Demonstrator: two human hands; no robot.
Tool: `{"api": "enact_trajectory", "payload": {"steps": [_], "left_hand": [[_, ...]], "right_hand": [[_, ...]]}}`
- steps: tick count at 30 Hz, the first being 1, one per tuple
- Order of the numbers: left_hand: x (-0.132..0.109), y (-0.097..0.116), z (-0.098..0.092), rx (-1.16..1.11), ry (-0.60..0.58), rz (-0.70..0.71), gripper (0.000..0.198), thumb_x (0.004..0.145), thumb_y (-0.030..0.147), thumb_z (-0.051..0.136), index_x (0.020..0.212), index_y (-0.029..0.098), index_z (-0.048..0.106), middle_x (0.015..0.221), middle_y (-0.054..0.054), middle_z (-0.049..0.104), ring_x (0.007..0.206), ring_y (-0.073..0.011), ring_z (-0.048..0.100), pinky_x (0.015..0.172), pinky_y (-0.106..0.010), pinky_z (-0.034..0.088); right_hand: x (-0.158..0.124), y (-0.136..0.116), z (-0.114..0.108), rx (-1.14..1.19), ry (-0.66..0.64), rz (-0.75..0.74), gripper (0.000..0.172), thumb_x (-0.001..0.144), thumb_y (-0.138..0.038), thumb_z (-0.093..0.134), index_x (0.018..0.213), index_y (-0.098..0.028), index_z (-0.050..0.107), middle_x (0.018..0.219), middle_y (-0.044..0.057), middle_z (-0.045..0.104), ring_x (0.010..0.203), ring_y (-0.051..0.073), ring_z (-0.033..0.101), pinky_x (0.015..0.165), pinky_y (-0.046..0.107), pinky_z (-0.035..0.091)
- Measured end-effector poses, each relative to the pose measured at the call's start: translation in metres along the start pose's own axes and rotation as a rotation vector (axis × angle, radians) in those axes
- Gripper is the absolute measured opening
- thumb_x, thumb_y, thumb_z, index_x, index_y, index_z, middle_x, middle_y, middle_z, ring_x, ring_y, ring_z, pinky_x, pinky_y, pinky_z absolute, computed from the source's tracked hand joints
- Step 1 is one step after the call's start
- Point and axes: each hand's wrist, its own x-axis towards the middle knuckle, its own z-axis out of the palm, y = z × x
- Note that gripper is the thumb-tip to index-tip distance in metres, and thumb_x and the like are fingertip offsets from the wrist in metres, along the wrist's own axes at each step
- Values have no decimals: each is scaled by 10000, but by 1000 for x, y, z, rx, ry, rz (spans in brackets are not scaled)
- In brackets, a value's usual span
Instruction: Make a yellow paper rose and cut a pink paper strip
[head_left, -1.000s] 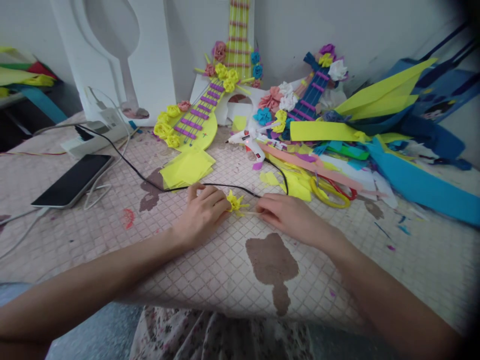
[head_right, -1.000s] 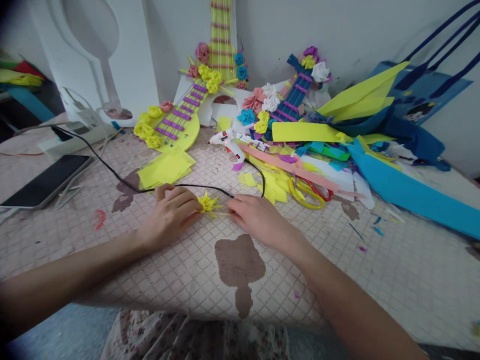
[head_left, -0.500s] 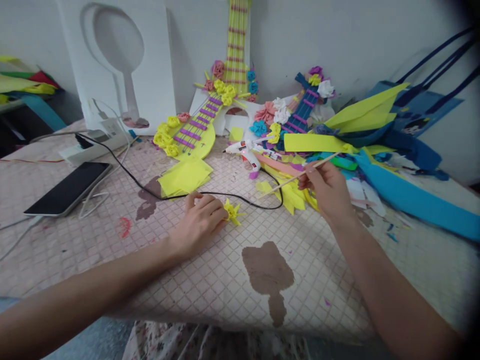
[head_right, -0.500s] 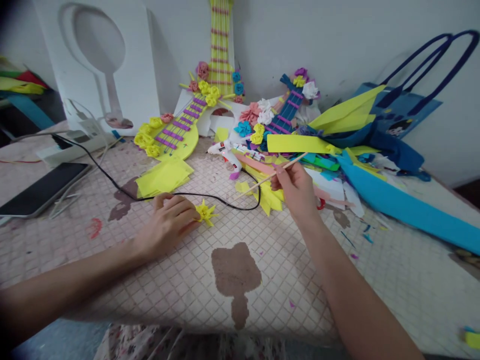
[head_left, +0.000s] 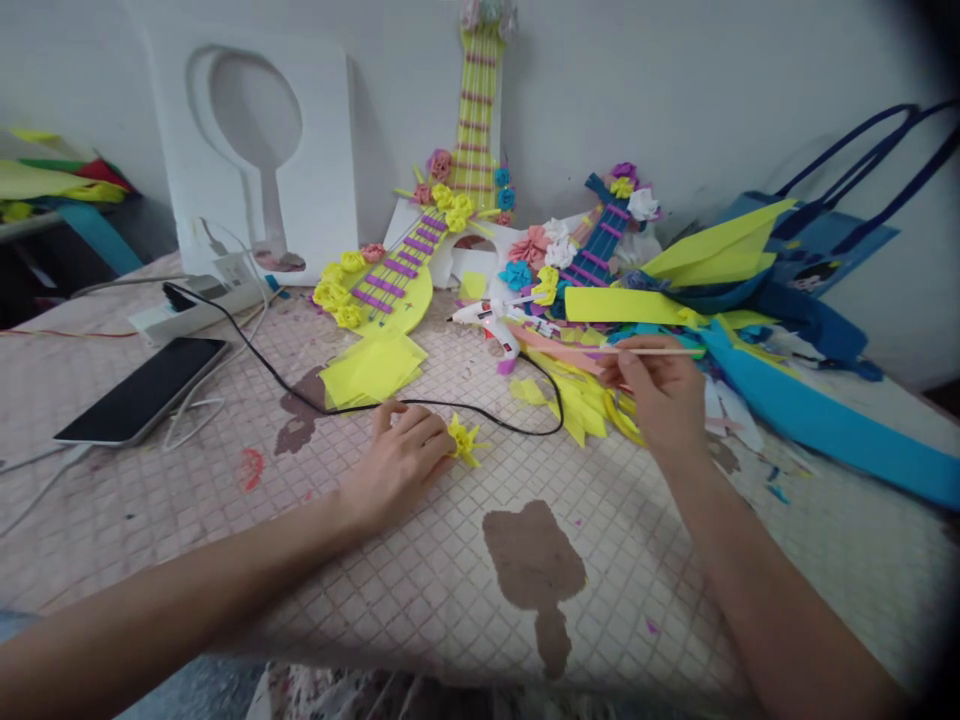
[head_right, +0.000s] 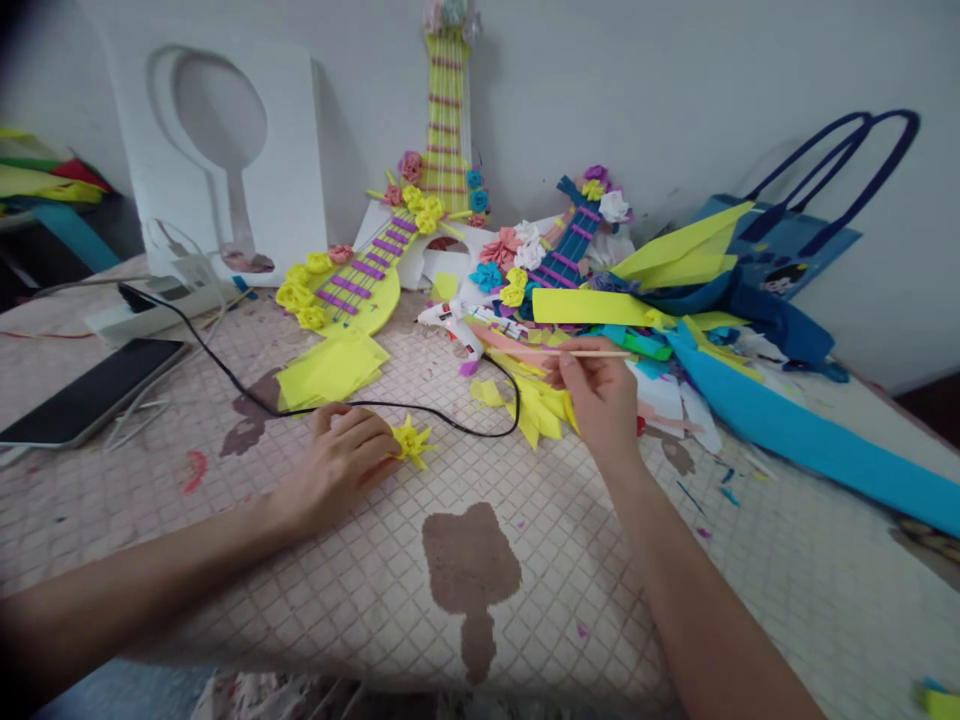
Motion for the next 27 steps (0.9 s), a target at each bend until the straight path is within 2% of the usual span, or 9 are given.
{"api": "enact_trajectory", "payload": {"steps": [3, 7, 10, 13, 15, 20, 24, 27], "left_hand": [[0, -1, 1, -4, 17, -8, 163, 913, 206, 478, 817, 187, 608, 833, -23, 624, 867, -187, 518, 893, -423, 263], [0, -2, 2, -21, 42, -11, 166, 918, 207, 472, 821, 188, 606, 830, -25, 631, 869, -184, 516, 893, -418, 265], [-1, -3, 1, -27, 43, -22, 173, 921, 211, 467, 825, 188, 609, 839, -26, 632, 868, -183, 518, 886, -415, 270], [-1, -3, 0, -41, 43, -30, 167, 919, 203, 469, 835, 191, 613, 847, -24, 634, 866, -180, 517, 888, -414, 272], [-1, -3, 0, -53, 46, -33, 163, 921, 202, 469, 843, 194, 612, 855, -23, 637, 868, -178, 517, 893, -415, 272], [-1, -3, 1, -73, 56, -43, 151, 918, 208, 482, 835, 194, 607, 863, -19, 638, 865, -176, 519, 905, -419, 280], [-1, -5, 1, -79, 59, -46, 144, 912, 201, 493, 820, 192, 603, 853, -16, 637, 854, -172, 516, 897, -414, 281], [-1, -5, 1, -86, 63, -46, 152, 916, 201, 487, 820, 194, 604, 837, -16, 636, 844, -169, 514, 893, -410, 280]], "right_hand": [[0, 4, -7, -161, -118, -39, 138, 827, -325, 590, 925, -233, 624, 773, 27, 660, 663, 171, 638, 627, 329, 538], [-2, 1, -17, -358, -127, -186, 97, 834, -281, 566, 879, -234, 639, 866, 45, 674, 752, 196, 658, 669, 341, 540], [-6, -7, -26, -521, -107, -336, 89, 832, -236, 549, 874, -246, 627, 849, 46, 682, 780, 206, 656, 715, 352, 531], [-15, -8, -35, -642, -212, -439, 113, 823, -200, 531, 879, -250, 616, 829, 48, 680, 805, 217, 652, 742, 367, 523], [-23, -2, -40, -676, -342, -445, 156, 831, -181, 505, 921, -249, 614, 878, 54, 676, 855, 220, 648, 780, 381, 521], [-36, 16, -56, -777, -683, -318, 322, 856, -144, 440, 1102, -277, 601, 1108, 68, 634, 1037, 220, 602, 844, 386, 524], [-26, 15, -58, -854, -734, -325, 425, 829, -81, 401, 1156, -278, 587, 1150, 64, 629, 1093, 237, 578, 879, 424, 501], [-5, 8, -40, -838, -661, -326, 339, 850, -135, 418, 1106, -255, 607, 1110, 66, 643, 1066, 242, 586, 880, 432, 487]]}}
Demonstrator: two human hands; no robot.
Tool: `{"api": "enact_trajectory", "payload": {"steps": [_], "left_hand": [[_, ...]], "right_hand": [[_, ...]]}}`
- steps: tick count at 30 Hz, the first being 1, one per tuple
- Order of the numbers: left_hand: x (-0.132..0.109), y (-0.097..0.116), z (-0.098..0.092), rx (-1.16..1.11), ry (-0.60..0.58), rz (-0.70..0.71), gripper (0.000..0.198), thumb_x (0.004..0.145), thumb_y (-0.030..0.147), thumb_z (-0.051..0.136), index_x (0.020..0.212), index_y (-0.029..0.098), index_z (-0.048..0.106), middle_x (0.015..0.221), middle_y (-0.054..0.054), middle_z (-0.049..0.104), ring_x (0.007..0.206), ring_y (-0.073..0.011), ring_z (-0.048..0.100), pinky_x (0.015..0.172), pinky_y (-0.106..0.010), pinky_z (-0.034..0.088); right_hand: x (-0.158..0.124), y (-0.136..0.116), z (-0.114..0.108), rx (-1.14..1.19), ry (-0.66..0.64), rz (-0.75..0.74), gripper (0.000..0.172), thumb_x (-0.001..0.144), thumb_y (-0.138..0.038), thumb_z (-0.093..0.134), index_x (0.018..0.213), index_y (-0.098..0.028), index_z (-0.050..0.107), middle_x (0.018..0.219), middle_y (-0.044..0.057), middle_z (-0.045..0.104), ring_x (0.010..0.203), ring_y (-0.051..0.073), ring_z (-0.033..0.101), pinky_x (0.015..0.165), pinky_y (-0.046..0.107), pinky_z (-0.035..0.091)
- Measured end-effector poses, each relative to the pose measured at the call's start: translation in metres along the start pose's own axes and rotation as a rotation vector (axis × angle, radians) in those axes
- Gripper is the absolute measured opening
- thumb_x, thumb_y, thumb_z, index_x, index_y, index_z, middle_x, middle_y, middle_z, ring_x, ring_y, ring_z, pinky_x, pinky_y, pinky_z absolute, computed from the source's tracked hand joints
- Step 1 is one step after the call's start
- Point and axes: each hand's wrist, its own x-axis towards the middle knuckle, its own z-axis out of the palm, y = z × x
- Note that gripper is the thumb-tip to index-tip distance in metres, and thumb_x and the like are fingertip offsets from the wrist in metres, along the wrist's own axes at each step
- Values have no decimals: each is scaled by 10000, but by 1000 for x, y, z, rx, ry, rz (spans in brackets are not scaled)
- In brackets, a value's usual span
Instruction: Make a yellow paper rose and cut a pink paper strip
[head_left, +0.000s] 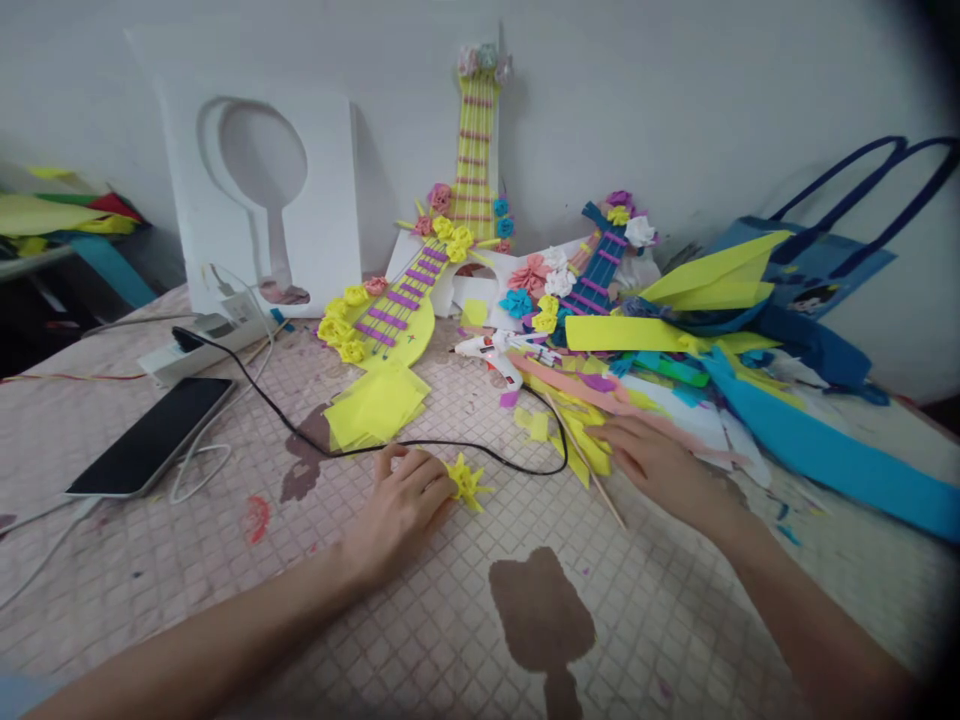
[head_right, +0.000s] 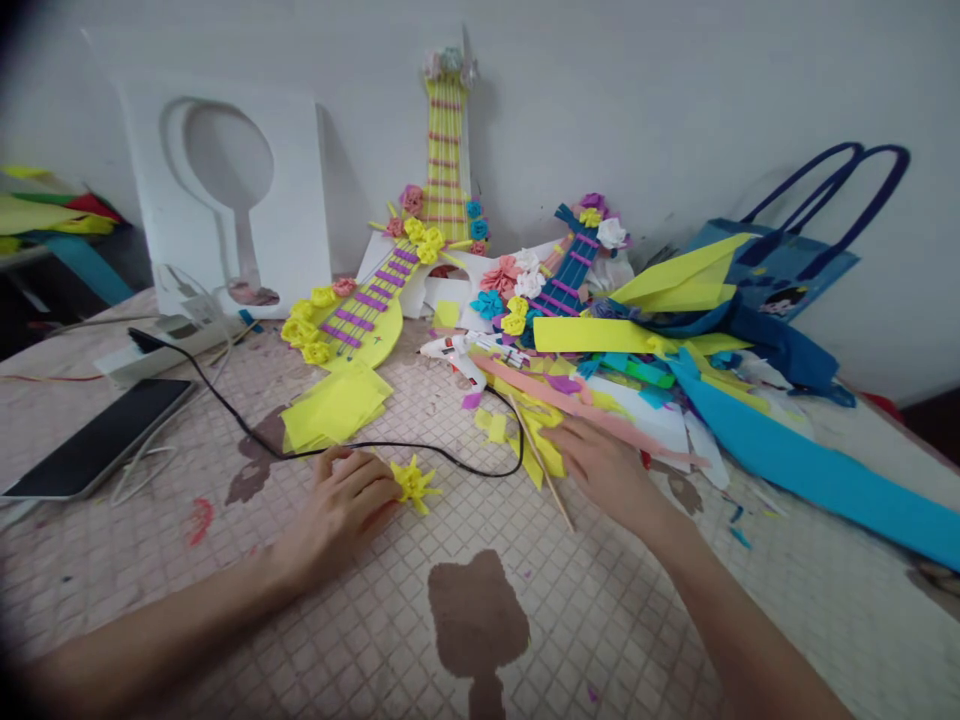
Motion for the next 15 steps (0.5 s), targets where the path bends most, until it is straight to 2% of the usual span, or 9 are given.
{"api": "enact_trajectory", "payload": {"steps": [4, 9, 12, 15], "left_hand": [[0, 1, 0, -3, -17, -2, 176, 931, 208, 459, 825, 199, 599, 822, -11, 633, 843, -171, 513, 892, -411, 271], [0, 3, 0, -6, -47, -6, 210, 943, 217, 435, 805, 193, 593, 813, -6, 623, 829, -166, 511, 896, -401, 268], [0, 1, -1, -13, -68, -13, 204, 945, 228, 440, 813, 193, 592, 820, -1, 620, 838, -166, 512, 899, -402, 260], [0, -2, -2, -21, -75, -11, 181, 941, 218, 448, 842, 197, 599, 845, -8, 629, 863, -170, 512, 910, -410, 251]], "right_hand": [[62, -9, 9, 122, 106, 26, 248, 880, -296, 489, 1090, -217, 593, 1094, 86, 627, 1037, 239, 576, 871, 415, 465], [141, -11, 47, 133, 140, 46, 329, 778, -388, 618, 1012, -156, 617, 982, 96, 620, 988, 251, 546, 838, 376, 431], [169, -14, 64, 141, 106, 91, 283, 706, -363, 662, 856, -125, 632, 835, 79, 623, 826, 225, 552, 728, 326, 423], [180, -20, 68, 186, 71, 97, 161, 721, -294, 612, 732, -134, 621, 693, 41, 600, 670, 179, 533, 625, 285, 396]]}}
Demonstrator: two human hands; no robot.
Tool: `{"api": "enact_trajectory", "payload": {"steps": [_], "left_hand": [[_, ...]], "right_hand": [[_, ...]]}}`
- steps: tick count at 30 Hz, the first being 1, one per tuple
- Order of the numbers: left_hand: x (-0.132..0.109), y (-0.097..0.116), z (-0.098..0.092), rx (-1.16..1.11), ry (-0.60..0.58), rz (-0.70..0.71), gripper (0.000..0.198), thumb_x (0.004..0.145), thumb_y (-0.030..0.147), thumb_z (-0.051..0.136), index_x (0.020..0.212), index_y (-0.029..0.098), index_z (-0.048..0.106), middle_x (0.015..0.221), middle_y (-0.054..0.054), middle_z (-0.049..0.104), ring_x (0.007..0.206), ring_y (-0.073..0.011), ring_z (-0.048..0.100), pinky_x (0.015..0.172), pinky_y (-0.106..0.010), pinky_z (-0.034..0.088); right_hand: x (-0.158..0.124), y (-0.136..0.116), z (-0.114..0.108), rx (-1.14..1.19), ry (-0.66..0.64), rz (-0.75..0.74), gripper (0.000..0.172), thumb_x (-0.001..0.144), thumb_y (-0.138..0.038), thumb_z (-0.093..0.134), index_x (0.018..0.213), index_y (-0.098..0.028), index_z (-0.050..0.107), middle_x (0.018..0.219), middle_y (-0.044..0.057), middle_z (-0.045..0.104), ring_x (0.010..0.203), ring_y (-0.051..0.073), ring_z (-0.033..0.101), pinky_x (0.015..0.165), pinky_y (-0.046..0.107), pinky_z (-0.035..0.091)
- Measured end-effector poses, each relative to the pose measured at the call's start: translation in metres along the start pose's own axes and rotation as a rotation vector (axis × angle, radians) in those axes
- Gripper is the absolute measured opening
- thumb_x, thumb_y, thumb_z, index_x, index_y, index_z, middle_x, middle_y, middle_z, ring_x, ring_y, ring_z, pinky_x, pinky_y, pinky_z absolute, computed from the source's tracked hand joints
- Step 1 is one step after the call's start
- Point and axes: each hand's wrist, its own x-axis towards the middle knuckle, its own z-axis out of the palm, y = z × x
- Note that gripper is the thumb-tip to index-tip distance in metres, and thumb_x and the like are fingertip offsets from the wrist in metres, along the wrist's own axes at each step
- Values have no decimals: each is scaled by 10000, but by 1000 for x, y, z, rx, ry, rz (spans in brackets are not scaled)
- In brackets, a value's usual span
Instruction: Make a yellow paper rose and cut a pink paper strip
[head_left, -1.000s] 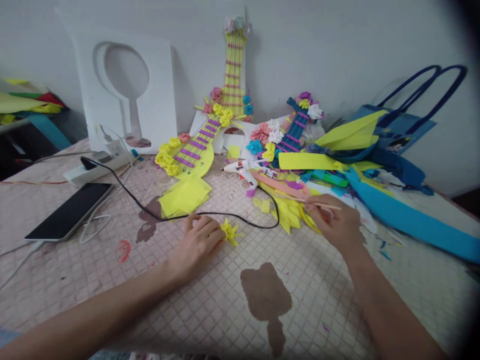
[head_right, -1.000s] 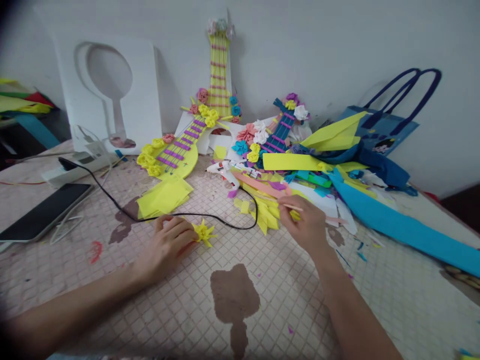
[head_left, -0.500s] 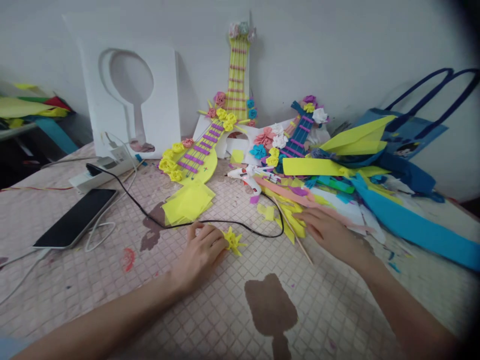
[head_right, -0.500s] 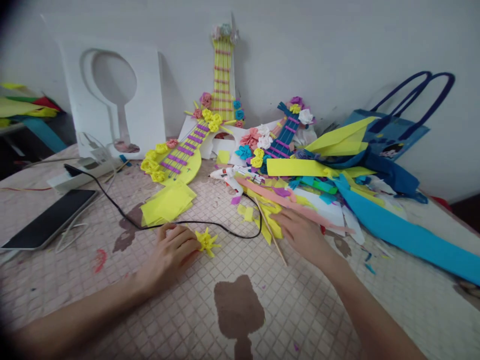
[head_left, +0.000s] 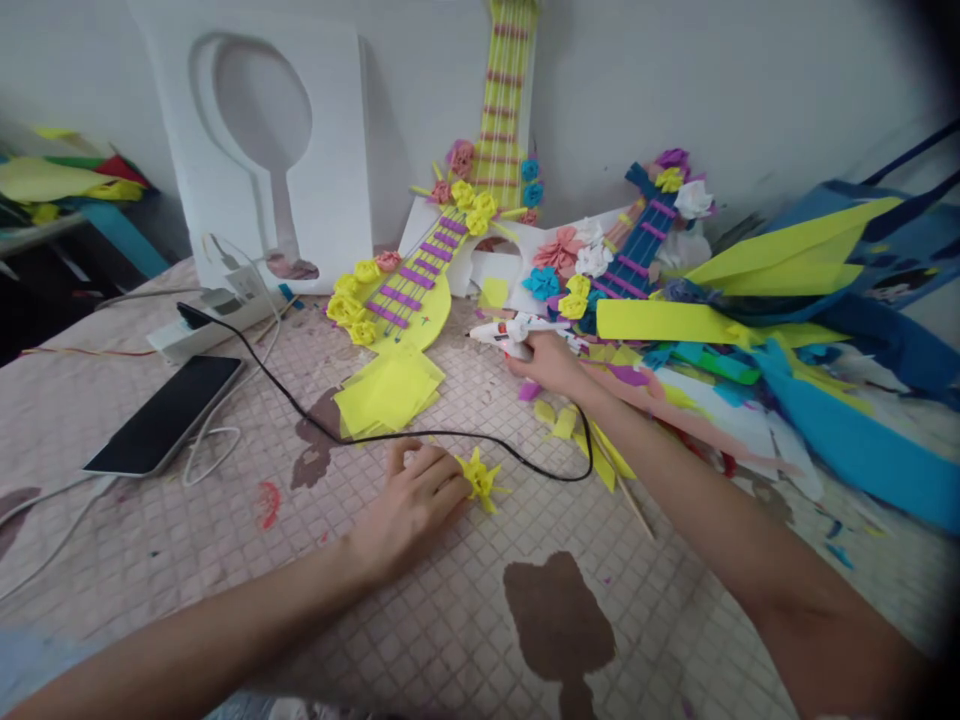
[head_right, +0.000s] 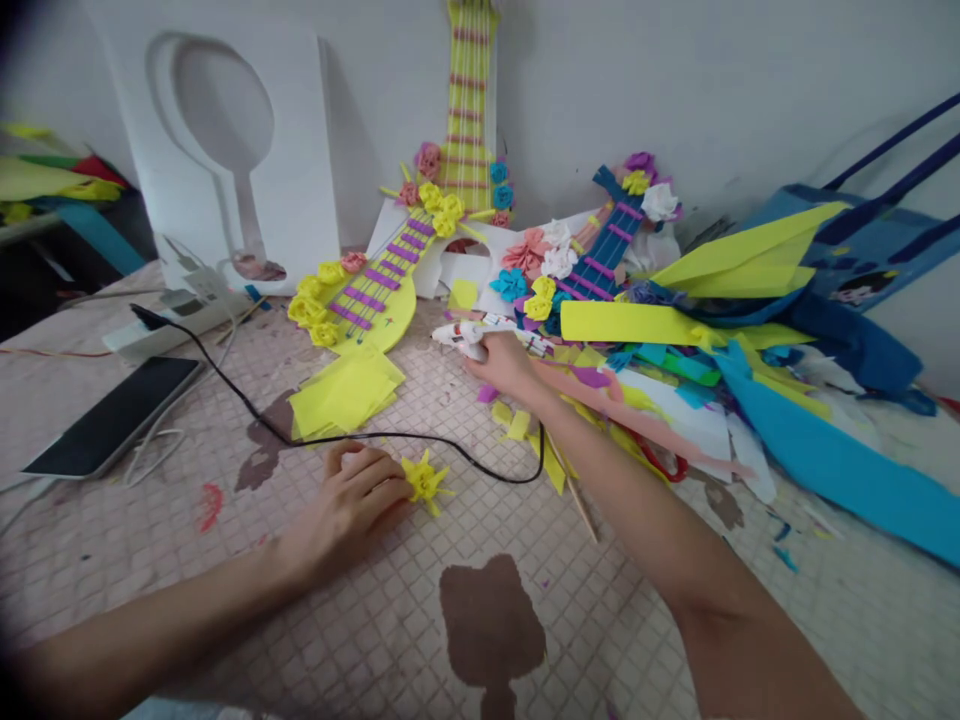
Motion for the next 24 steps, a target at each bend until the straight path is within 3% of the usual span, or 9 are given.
{"api": "enact_trajectory", "payload": {"steps": [3, 5, 7, 13, 19, 24], "left_hand": [[0, -3, -1, -12, -9, -2, 168, 937, 212, 460, 852, 202, 604, 861, -10, 637, 869, -170, 511, 912, -407, 253], [0, -4, -1, -22, -13, -5, 163, 937, 224, 466, 850, 203, 603, 860, -6, 639, 871, -169, 513, 912, -406, 252], [1, -4, -1, -32, -17, -4, 157, 936, 229, 471, 851, 204, 601, 859, -1, 640, 874, -168, 517, 918, -409, 248], [-1, -5, -6, -40, -23, -4, 158, 936, 209, 465, 853, 207, 599, 865, 8, 639, 890, -153, 529, 959, -412, 233], [-16, -16, -22, 24, 33, 67, 151, 952, 168, 440, 927, 216, 581, 894, 26, 642, 924, -140, 524, 1019, -416, 166], [-26, -25, -27, 79, -39, 139, 221, 983, 198, 361, 974, 221, 581, 928, 19, 649, 929, -143, 522, 1025, -412, 182]], "right_hand": [[-6, -9, -6, 103, 40, 14, 180, 760, -298, 569, 824, -140, 627, 787, 51, 629, 703, 173, 547, 627, 279, 404], [-17, -18, -16, 291, 133, 36, 235, 774, -324, 572, 927, -153, 621, 858, 54, 645, 747, 180, 561, 646, 288, 427], [-31, -27, -30, 468, 144, 82, 259, 762, -343, 600, 947, -163, 618, 838, 46, 645, 730, 181, 569, 626, 292, 443], [-76, -44, -63, 538, -33, 85, 198, 773, -368, 599, 824, -179, 624, 725, 23, 629, 658, 176, 569, 571, 283, 451], [-115, -44, -76, 397, -299, 22, 187, 804, -389, 573, 800, -203, 593, 677, -2, 596, 636, 170, 577, 530, 259, 447], [-134, -54, -82, 312, -462, -31, 130, 830, -346, 542, 824, -217, 549, 705, -13, 594, 624, 146, 563, 543, 251, 431]]}}
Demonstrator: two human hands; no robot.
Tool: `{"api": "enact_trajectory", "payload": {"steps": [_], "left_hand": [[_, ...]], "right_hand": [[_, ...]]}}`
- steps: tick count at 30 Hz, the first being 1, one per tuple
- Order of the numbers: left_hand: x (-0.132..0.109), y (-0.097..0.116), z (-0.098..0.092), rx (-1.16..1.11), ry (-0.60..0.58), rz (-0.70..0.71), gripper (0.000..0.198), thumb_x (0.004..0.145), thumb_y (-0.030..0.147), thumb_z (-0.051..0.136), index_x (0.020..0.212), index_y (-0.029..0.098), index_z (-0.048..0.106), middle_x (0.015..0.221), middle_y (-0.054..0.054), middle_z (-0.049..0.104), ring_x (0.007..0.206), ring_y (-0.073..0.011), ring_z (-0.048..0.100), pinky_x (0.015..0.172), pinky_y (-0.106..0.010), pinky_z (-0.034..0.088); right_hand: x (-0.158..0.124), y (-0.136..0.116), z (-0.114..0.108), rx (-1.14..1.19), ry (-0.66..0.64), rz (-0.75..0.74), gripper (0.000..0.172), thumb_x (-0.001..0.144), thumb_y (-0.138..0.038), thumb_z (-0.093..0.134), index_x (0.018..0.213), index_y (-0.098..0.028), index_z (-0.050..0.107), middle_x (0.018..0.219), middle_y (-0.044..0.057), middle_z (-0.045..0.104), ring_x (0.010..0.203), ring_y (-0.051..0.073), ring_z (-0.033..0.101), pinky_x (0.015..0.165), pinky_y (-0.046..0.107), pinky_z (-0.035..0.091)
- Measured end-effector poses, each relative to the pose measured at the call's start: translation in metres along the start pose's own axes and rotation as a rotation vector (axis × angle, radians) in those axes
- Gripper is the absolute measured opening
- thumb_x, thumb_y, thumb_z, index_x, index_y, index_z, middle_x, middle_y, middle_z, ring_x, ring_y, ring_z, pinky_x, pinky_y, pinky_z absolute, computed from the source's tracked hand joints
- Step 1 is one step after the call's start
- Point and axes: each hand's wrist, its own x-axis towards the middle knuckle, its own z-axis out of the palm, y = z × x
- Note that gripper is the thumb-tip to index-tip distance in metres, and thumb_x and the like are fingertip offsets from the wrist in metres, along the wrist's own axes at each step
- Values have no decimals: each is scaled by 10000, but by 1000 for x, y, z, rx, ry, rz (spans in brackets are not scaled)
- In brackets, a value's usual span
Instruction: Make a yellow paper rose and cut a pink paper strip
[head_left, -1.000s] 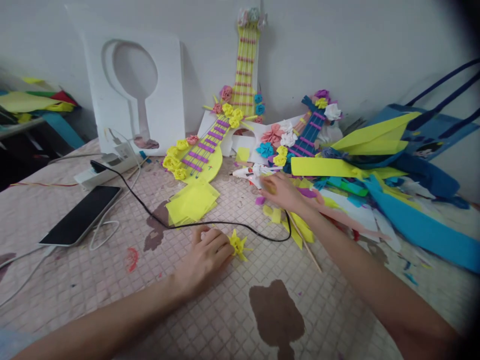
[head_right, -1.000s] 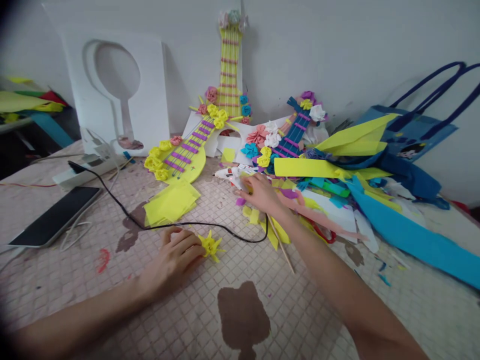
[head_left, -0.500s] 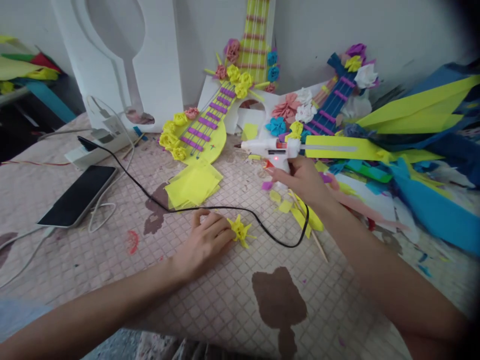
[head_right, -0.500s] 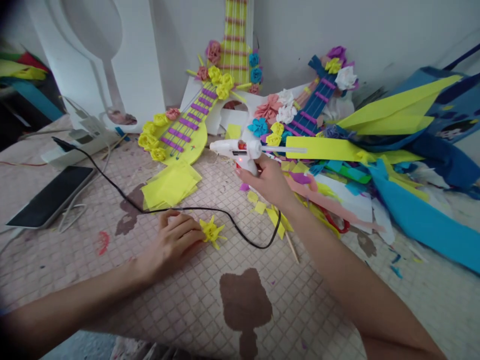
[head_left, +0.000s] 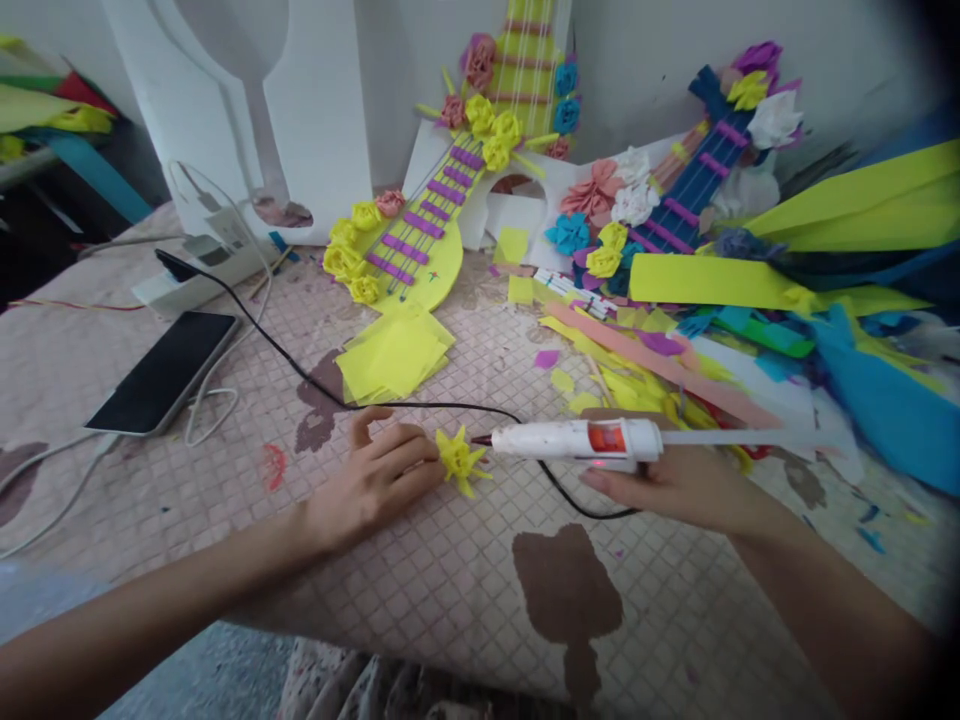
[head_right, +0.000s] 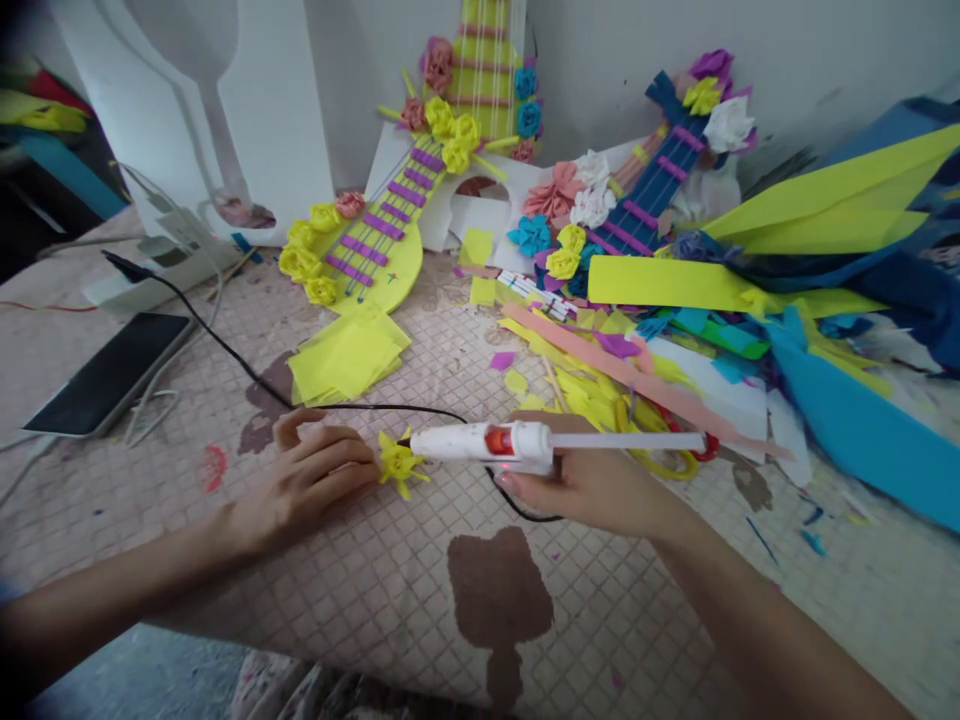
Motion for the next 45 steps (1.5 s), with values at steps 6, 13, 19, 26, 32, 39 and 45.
{"api": "enact_trajectory", "payload": {"steps": [6, 13, 19, 26, 32, 39, 45], "left_hand": [[1, -3, 7, -50, 23, 4, 173, 961, 183, 421, 943, 235, 585, 908, 26, 662, 923, -143, 524, 1004, -414, 191], [3, -2, 6, -65, 27, -22, 135, 942, 177, 473, 936, 242, 592, 916, 28, 667, 934, -140, 539, 995, -416, 206], [2, -4, 8, -31, 33, 24, 130, 941, 160, 466, 943, 234, 573, 918, 49, 665, 922, -129, 541, 1025, -401, 188], [1, -3, 11, -36, 68, 15, 96, 926, 171, 496, 984, 209, 562, 875, 26, 678, 895, -140, 569, 1002, -404, 232], [1, -3, 14, -51, 71, 12, 137, 933, 155, 479, 1036, 205, 554, 870, 7, 681, 885, -141, 578, 971, -407, 241], [3, 0, 13, -63, 65, -5, 116, 937, 190, 482, 1033, 207, 545, 849, 14, 671, 863, -141, 575, 968, -402, 242], [4, -1, 15, -75, 82, -14, 91, 932, 209, 496, 1014, 201, 534, 844, 24, 663, 841, -129, 575, 997, -401, 228]], "right_hand": [[1, -22, 6, 35, -70, 27, 162, 845, -280, 519, 711, -204, 469, 642, -33, 522, 550, 99, 489, 513, 233, 374], [-1, -28, 15, -10, -163, -5, 39, 803, -171, 525, 805, -210, 522, 764, -17, 556, 679, 120, 534, 583, 243, 379], [-8, -27, 20, 2, -168, -39, 114, 794, -150, 537, 886, -218, 530, 809, -14, 556, 718, 125, 543, 599, 245, 379], [-11, -27, 27, -79, -134, -61, 166, 803, -143, 516, 947, -224, 522, 866, 4, 564, 754, 139, 553, 619, 256, 394], [-8, -30, 30, -144, -144, -77, 157, 803, -150, 512, 943, -220, 510, 879, 11, 563, 775, 152, 559, 636, 271, 416], [-4, -36, 31, -162, -207, -33, 74, 850, -186, 472, 914, -196, 508, 913, 37, 532, 759, 160, 561, 662, 314, 450], [-4, -36, 32, -160, -224, -13, 60, 850, -193, 488, 905, -195, 513, 914, 38, 517, 716, 150, 537, 659, 319, 451]]}}
